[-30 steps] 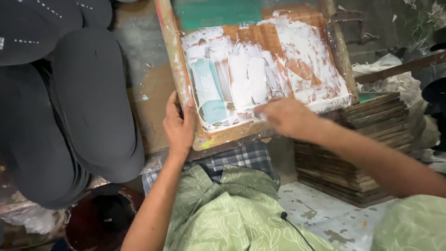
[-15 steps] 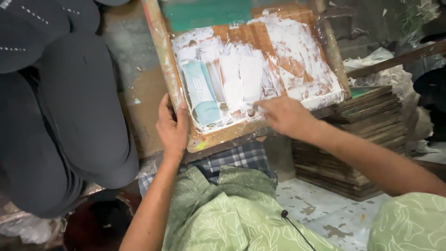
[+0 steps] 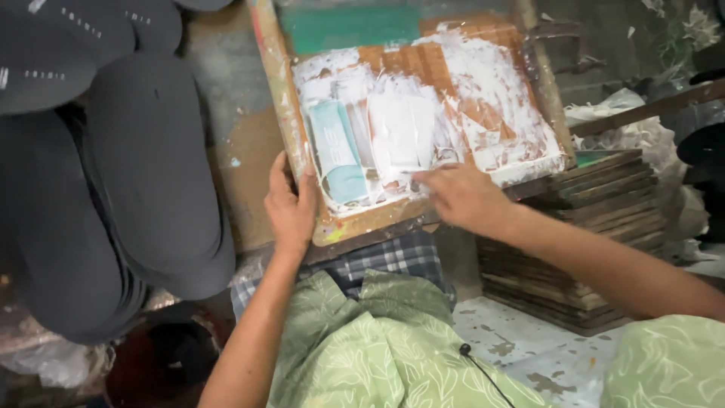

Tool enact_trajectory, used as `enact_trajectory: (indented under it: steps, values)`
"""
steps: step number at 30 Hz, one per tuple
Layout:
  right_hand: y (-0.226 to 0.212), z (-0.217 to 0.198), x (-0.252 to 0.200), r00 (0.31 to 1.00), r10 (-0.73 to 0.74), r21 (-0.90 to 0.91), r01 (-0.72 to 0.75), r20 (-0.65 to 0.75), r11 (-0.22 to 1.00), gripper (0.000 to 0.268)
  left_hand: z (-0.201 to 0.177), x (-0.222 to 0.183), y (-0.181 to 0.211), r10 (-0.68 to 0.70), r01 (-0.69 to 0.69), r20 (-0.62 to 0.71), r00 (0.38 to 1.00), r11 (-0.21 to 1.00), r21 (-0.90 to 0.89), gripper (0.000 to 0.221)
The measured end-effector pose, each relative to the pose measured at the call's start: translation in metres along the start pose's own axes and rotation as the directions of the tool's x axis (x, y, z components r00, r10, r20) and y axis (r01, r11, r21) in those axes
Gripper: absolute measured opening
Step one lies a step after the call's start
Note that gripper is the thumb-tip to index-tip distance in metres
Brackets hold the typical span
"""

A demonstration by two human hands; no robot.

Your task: Applying a white paste or print to shoe insoles using a screen-printing frame and a spatula.

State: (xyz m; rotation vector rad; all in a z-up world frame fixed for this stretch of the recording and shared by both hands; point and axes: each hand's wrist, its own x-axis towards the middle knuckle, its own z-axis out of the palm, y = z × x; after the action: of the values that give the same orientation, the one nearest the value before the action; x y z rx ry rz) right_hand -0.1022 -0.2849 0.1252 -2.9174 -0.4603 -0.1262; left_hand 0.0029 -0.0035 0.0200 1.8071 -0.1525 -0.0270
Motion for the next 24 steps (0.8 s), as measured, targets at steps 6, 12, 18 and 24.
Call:
enact_trajectory:
  steps: [6,12,18,24]
  values:
    - [0.074,0.015,0.022,0.959,0.279,0.028,-0.277,-0.044,0.96,0.028,0.001,-0.007,-0.006,-0.001,0.001,0.004,1.0,0.996,-0.093,0.049]
    - [0.001,0.023,0.014,0.973,0.228,-0.093,-0.223,0.042,0.97,0.034,0.0,-0.006,-0.007,0.08,-0.081,-0.043,0.996,0.997,-0.01,0.048]
    - [0.025,0.01,0.06,0.938,0.345,0.124,-0.343,0.007,0.931,0.028,0.003,-0.004,-0.007,0.036,-0.037,-0.014,0.999,0.998,-0.055,0.05]
    - [0.013,0.031,0.025,0.992,0.088,0.044,-0.092,0.087,0.995,0.051,0.002,-0.002,-0.004,0.046,-0.049,-0.044,0.998,0.997,-0.057,0.049]
